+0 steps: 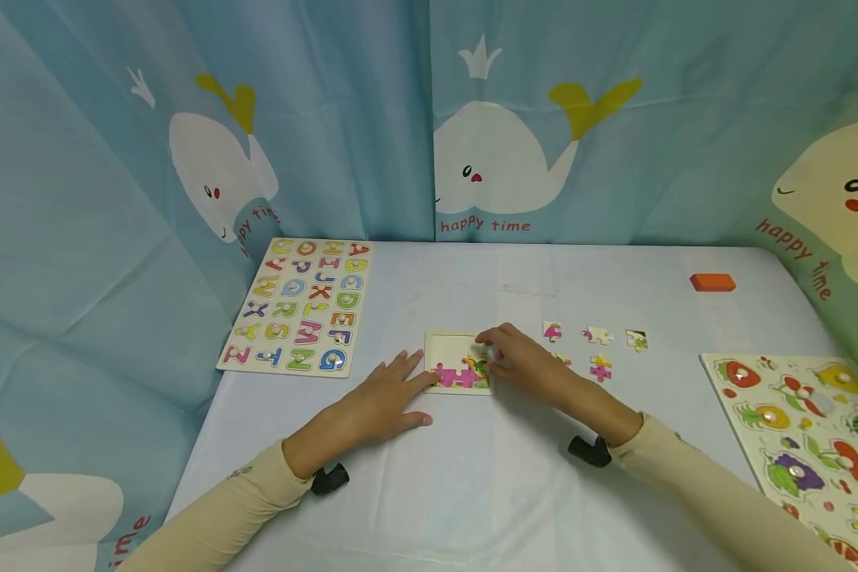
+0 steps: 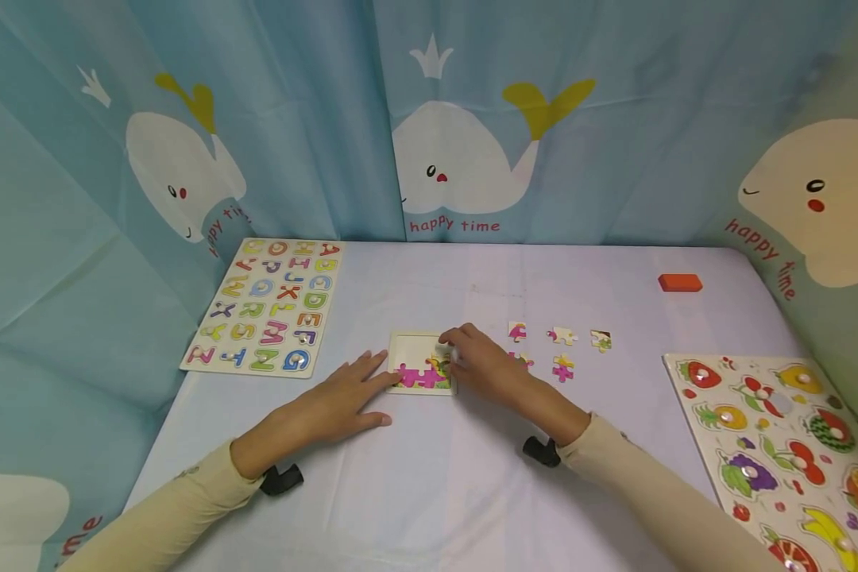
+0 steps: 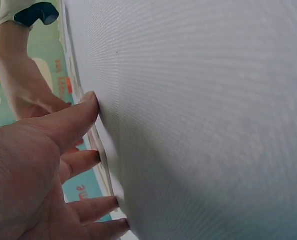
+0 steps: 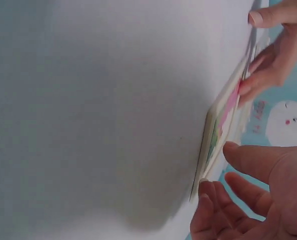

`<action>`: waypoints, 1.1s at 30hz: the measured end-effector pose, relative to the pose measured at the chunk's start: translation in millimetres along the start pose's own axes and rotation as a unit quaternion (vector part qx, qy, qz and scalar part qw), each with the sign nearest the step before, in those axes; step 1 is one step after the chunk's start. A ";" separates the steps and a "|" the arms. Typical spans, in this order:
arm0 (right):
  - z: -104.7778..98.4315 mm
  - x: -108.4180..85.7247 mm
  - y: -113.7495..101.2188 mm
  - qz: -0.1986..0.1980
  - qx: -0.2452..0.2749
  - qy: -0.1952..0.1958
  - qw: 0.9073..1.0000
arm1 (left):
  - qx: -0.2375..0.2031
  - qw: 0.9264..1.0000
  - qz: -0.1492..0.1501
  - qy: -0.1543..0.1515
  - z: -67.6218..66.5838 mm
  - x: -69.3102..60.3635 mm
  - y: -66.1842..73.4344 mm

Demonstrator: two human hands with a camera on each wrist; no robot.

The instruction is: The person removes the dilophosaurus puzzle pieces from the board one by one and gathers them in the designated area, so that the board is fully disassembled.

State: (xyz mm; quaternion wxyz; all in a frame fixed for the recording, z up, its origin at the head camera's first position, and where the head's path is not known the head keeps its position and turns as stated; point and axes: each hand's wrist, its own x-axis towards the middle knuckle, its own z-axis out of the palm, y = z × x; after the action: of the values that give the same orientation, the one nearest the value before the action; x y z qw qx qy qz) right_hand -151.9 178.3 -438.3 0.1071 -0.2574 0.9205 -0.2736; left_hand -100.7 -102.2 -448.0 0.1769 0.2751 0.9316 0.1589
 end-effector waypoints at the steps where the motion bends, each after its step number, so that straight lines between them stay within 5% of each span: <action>1: 2.0 1.6 -1.4 0.004 -0.006 -0.004 1.000 | 0.001 1.000 0.000 -0.002 -0.1 0.1 -0.2; 11: 10.6 6.8 -11.0 -0.036 -0.084 0.003 0.996 | 0.002 1.000 0.001 -0.002 -1.0 0.0 -0.1; 20: 2.7 8.6 -9.6 -0.044 -0.076 -0.026 0.996 | -0.001 1.000 0.001 0.001 -1.1 -0.6 0.4; 33: 5.2 4.5 -6.1 -0.056 -0.064 -0.015 0.996 | -0.006 1.000 -0.003 -0.004 -1.8 -1.5 1.1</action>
State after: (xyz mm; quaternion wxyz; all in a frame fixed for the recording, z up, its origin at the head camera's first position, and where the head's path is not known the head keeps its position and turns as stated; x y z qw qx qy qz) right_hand -151.4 169.2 -439.5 0.0890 -0.3192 0.9186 -0.2154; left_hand -99.8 -102.5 -445.7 0.1824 0.2720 0.9308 0.1626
